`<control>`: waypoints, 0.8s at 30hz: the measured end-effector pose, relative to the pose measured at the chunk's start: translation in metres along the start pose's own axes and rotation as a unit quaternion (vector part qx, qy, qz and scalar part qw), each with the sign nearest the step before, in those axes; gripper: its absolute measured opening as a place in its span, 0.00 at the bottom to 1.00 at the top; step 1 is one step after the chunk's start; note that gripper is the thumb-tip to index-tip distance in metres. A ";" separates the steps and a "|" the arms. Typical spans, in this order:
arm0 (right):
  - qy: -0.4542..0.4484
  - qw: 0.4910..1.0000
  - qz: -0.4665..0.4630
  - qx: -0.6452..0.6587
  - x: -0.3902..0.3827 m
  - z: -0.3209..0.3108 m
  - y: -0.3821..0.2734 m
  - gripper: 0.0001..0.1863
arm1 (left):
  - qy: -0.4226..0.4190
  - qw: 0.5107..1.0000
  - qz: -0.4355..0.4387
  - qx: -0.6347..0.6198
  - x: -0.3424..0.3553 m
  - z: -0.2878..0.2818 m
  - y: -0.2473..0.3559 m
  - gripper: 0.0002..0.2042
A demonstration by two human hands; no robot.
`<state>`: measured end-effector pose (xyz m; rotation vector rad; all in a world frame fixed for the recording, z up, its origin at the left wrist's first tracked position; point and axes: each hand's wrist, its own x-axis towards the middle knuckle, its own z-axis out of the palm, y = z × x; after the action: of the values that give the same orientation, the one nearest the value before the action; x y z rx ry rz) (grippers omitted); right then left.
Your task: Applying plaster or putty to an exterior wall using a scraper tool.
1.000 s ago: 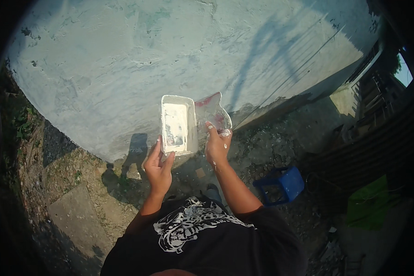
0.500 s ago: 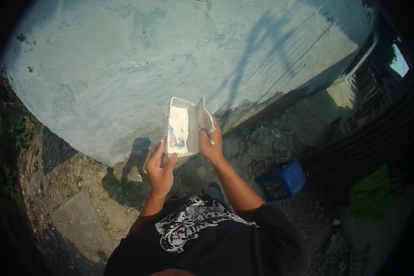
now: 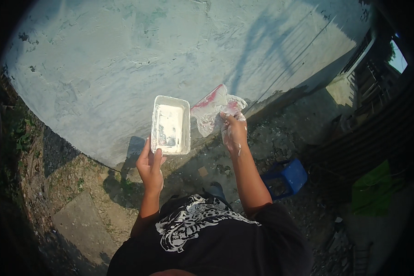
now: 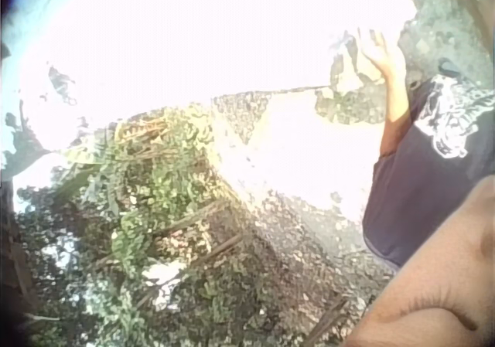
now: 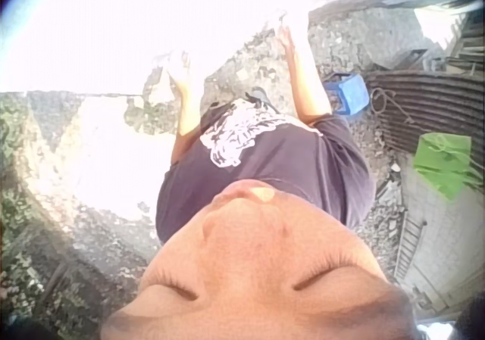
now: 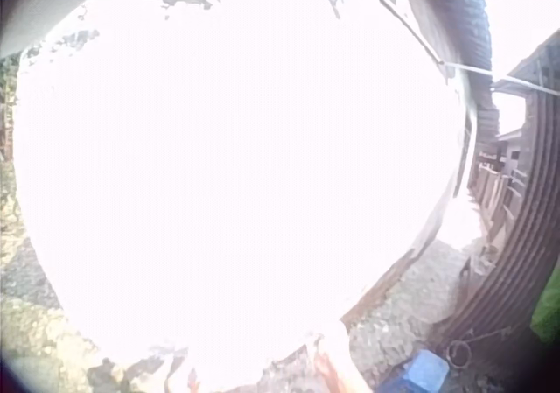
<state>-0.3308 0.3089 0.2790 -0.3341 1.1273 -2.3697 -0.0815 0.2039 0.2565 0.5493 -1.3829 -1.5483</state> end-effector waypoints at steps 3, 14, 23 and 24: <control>0.051 0.999 0.001 -0.010 0.000 0.002 -0.003 0.19 | -0.007 1.000 0.005 0.002 -0.002 -0.002 -0.001 0.26; -0.135 0.903 -0.256 -0.318 -0.015 0.025 -0.034 0.21 | -0.018 1.000 -0.018 -0.016 -0.009 -0.007 0.003 0.24; -0.269 0.604 -0.300 -0.687 -0.030 0.069 -0.058 0.22 | 0.026 0.986 0.098 0.132 0.015 -0.011 0.027 0.19; -0.258 0.593 -0.309 -0.698 -0.031 0.075 -0.055 0.22 | 0.023 0.983 0.108 0.145 0.018 -0.012 0.028 0.19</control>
<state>-0.2918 0.3055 0.3689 -2.0030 2.5198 -0.9102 -0.0701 0.1853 0.2845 0.5842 -1.5890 -1.1626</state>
